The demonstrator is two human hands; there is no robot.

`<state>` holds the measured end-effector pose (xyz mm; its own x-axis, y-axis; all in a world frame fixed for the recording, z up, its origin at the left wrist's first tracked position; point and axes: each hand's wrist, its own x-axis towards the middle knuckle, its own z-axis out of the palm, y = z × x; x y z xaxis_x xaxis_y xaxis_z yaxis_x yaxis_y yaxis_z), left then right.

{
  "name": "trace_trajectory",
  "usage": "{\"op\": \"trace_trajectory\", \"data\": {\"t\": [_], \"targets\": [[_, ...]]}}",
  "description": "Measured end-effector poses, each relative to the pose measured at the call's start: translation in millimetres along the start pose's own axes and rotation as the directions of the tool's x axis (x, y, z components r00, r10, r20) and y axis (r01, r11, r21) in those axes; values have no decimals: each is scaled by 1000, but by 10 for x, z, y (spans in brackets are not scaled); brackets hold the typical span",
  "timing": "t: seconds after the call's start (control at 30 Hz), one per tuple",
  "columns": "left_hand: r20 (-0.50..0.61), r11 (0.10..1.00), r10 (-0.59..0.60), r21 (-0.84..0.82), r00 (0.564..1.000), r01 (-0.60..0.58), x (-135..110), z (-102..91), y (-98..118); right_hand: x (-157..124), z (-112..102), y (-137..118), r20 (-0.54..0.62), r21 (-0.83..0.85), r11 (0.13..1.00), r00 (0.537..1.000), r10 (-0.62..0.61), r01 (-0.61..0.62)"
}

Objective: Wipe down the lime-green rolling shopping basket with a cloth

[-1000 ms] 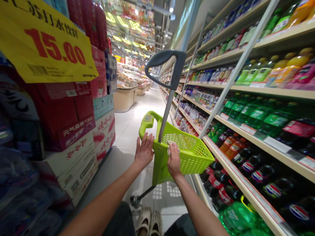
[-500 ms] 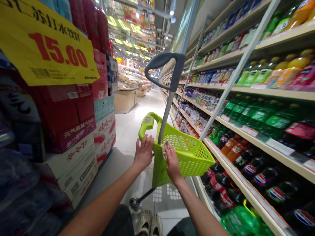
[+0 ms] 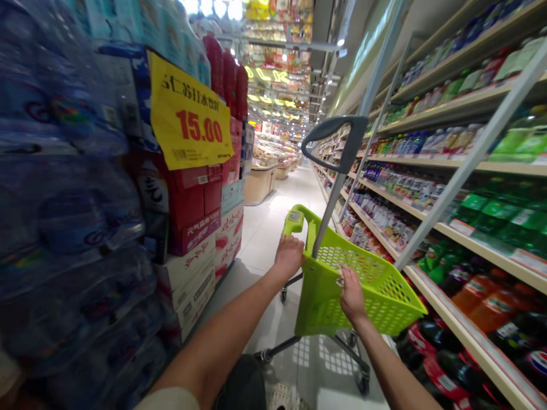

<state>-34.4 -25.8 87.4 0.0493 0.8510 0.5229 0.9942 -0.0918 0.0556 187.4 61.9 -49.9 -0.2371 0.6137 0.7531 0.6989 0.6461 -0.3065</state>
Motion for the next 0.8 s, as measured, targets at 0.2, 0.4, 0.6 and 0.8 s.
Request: {"op": "trace_trajectory", "data": {"t": [0.2,0.4,0.6,0.8], "targets": [[-19,1000,-4,-22,1000,4,-11,-32,90,171,49,-629,-88,146,989,996,3,10],[-25,998,-53,-33,998,52,-97,-57,264,180,-17,-1005,-92,276,961,995,41,-14],[52,963,187,-207,981,-173,-203,-158,145,171,-162,-544,-113,271,950,975,194,-157],[19,959,62,-278,998,-54,-229,-152,-9,121,-314,-909,-114,358,922,973,202,-149]]}}
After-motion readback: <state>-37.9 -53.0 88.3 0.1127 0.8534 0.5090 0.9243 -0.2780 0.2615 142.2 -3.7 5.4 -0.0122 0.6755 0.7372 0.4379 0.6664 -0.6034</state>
